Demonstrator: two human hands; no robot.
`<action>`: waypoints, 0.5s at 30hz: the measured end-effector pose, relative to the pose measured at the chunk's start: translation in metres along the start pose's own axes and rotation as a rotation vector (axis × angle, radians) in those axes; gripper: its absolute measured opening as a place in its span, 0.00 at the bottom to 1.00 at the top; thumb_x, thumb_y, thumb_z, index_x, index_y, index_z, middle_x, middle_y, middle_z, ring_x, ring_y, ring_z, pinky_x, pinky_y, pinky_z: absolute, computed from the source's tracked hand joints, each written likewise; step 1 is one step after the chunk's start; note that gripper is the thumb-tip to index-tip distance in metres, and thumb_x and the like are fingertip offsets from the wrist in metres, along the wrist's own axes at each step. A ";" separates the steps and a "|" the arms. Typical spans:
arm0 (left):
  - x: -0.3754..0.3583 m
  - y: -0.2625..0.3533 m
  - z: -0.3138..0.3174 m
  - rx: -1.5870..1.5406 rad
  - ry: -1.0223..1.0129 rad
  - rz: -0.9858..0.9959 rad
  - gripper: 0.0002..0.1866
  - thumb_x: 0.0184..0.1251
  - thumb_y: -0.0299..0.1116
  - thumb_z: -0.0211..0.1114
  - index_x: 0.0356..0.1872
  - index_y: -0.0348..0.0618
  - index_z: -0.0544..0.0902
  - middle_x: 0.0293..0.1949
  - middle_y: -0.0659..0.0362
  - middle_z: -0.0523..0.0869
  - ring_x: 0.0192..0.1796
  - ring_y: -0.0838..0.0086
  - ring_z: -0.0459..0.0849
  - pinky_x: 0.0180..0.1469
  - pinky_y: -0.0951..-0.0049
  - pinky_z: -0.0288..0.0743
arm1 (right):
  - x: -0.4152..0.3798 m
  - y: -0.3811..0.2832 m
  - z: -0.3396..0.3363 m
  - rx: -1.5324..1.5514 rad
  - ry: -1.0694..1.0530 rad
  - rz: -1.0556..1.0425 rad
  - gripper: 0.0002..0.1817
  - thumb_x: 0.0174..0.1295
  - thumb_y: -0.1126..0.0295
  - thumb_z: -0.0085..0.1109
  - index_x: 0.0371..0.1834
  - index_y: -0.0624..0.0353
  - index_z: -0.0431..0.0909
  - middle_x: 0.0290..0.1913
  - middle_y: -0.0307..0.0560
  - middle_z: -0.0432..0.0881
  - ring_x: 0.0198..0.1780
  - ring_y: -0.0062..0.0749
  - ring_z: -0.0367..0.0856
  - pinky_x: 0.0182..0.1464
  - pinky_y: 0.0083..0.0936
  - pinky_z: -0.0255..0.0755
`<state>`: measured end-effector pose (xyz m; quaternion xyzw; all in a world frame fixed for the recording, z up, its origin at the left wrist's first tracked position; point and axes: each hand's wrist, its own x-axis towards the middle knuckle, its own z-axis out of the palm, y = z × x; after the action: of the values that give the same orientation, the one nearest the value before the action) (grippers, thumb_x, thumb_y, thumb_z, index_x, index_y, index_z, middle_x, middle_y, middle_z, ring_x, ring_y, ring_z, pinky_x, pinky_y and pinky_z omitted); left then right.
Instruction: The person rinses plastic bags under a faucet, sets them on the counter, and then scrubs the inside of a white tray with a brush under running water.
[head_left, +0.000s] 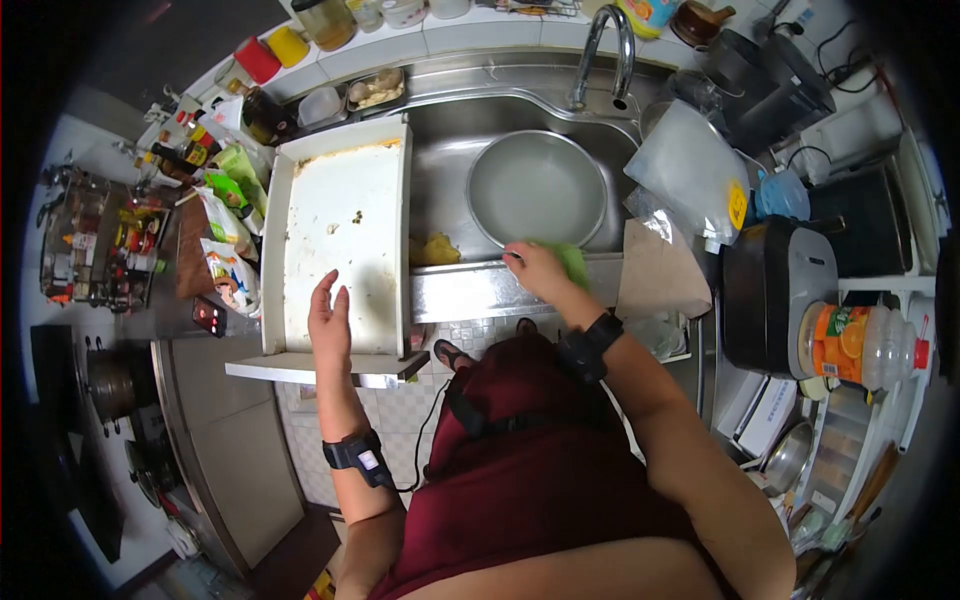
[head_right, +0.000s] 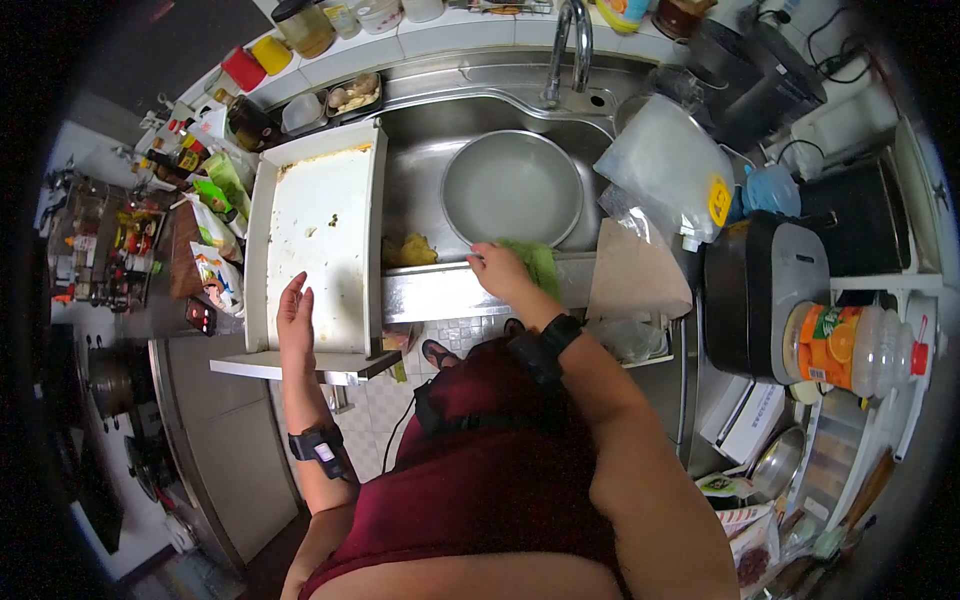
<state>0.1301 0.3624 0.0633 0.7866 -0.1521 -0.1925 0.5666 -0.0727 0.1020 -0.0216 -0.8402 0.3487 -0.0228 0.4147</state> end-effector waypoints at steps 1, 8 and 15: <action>-0.003 0.000 0.002 0.139 0.006 0.131 0.19 0.65 0.30 0.57 0.57 0.43 0.72 0.58 0.55 0.73 0.63 0.67 0.67 0.64 0.69 0.56 | -0.003 0.007 0.005 -0.132 0.058 -0.098 0.18 0.61 0.60 0.51 0.50 0.57 0.75 0.43 0.48 0.79 0.48 0.42 0.75 0.56 0.39 0.63; -0.027 0.016 0.016 0.741 0.209 0.378 0.12 0.58 0.30 0.60 0.44 0.41 0.79 0.51 0.44 0.77 0.54 0.51 0.73 0.58 0.58 0.64 | -0.012 0.036 0.022 -0.521 0.230 -0.400 0.19 0.61 0.57 0.48 0.52 0.52 0.73 0.45 0.43 0.76 0.52 0.35 0.70 0.62 0.39 0.53; -0.021 0.020 0.017 0.607 0.123 0.380 0.11 0.59 0.29 0.58 0.43 0.42 0.80 0.50 0.46 0.78 0.52 0.52 0.76 0.55 0.60 0.68 | -0.016 0.034 0.023 -0.545 0.265 -0.408 0.18 0.60 0.58 0.49 0.49 0.52 0.74 0.44 0.40 0.77 0.50 0.33 0.71 0.59 0.37 0.56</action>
<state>0.1030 0.3514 0.0799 0.8867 -0.3115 0.0177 0.3411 -0.0965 0.1130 -0.0568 -0.9619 0.2178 -0.1201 0.1135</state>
